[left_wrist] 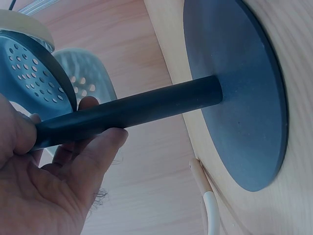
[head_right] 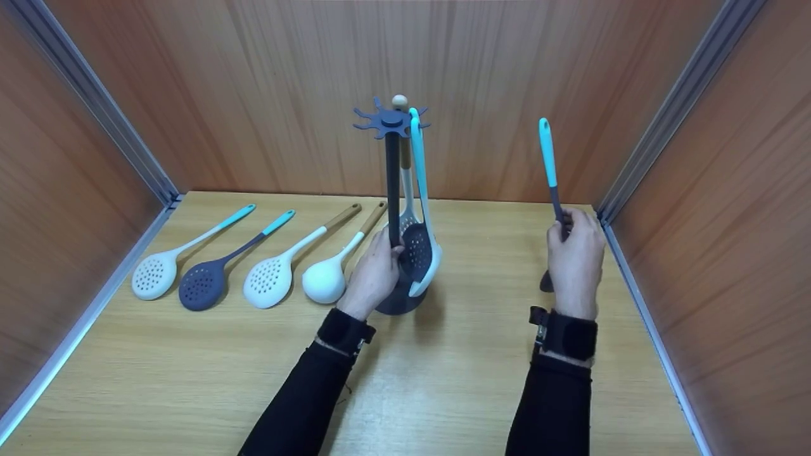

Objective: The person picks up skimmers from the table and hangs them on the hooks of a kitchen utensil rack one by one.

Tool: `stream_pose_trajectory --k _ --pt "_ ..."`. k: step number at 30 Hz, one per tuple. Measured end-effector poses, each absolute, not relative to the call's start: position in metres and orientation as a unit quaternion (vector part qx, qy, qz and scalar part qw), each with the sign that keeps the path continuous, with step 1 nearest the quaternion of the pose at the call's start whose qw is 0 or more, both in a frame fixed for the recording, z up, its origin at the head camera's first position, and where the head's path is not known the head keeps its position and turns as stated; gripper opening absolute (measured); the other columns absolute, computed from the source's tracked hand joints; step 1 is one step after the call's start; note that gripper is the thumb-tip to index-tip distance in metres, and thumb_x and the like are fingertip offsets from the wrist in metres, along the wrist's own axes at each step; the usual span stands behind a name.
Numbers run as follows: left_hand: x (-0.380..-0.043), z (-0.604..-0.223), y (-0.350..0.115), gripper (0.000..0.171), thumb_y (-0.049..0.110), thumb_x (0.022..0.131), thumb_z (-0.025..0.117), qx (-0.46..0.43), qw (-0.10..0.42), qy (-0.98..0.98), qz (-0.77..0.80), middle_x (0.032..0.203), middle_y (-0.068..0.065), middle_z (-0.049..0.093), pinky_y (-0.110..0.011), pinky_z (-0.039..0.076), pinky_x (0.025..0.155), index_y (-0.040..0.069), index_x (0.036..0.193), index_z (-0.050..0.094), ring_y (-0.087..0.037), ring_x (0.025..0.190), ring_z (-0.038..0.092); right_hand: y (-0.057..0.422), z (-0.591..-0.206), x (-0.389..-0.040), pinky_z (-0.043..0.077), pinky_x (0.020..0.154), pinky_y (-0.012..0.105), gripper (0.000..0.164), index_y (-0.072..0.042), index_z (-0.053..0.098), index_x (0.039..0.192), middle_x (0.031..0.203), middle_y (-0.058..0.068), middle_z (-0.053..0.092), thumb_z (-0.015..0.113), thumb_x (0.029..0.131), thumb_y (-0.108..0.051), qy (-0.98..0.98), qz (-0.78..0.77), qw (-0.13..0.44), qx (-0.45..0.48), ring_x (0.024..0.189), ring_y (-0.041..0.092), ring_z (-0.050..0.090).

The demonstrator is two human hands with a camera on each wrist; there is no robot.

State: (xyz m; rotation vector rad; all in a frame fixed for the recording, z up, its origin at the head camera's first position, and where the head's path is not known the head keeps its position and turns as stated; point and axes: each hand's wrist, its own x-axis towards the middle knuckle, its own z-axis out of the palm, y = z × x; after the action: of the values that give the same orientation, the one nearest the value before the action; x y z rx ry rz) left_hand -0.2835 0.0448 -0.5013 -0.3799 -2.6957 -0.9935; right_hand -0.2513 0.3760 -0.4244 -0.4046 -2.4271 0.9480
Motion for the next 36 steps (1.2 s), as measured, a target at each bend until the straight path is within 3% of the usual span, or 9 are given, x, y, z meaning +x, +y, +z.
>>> stream_pose_trajectory --k 6,20,28,36 --pt "-0.284 -0.502 0.045 0.027 0.026 0.119 0.055 -0.129 0.125 -0.923 -0.341 0.126 -0.011 0.069 -0.048 0.068 0.079 0.008 0.138 0.057 -0.031 0.101 0.079 0.367 -0.412 -0.246 0.061 0.105 0.037 0.040 -0.007 0.069 0.151 0.143 0.018 0.073 0.057 0.114 -0.015 -0.891 0.348 0.251 -0.147 0.132 0.034 0.074" --pt "-0.283 -0.504 0.045 0.026 0.025 0.119 0.056 -0.135 0.143 -0.924 -0.329 0.124 -0.012 0.069 -0.045 0.067 0.076 0.005 0.136 0.058 -0.031 0.095 0.079 0.350 -0.397 -0.231 0.051 0.090 0.005 0.036 -0.010 0.073 0.146 0.132 0.009 0.076 0.062 0.113 -0.016 -0.882 0.359 0.285 -0.112 0.120 0.019 0.075" --pt "-0.283 -0.504 0.045 0.026 0.025 0.119 0.055 -0.136 0.147 -0.920 -0.336 0.125 -0.012 0.069 -0.046 0.067 0.075 0.006 0.136 0.057 -0.031 0.094 0.079 0.339 -0.387 -0.223 0.053 0.094 0.010 0.036 -0.011 0.072 0.147 0.133 0.008 0.076 0.062 0.113 -0.015 -0.883 0.361 0.283 -0.098 0.125 0.022 0.076" --pt "-0.283 -0.503 0.045 0.028 0.026 0.118 0.056 -0.136 0.139 -0.922 -0.335 0.126 -0.012 0.069 -0.046 0.068 0.078 0.005 0.138 0.057 -0.031 0.098 0.079 0.329 -0.380 -0.216 0.054 0.092 0.004 0.035 -0.010 0.073 0.146 0.132 0.010 0.077 0.062 0.113 -0.015 -0.881 0.359 0.296 -0.082 0.123 0.023 0.076"
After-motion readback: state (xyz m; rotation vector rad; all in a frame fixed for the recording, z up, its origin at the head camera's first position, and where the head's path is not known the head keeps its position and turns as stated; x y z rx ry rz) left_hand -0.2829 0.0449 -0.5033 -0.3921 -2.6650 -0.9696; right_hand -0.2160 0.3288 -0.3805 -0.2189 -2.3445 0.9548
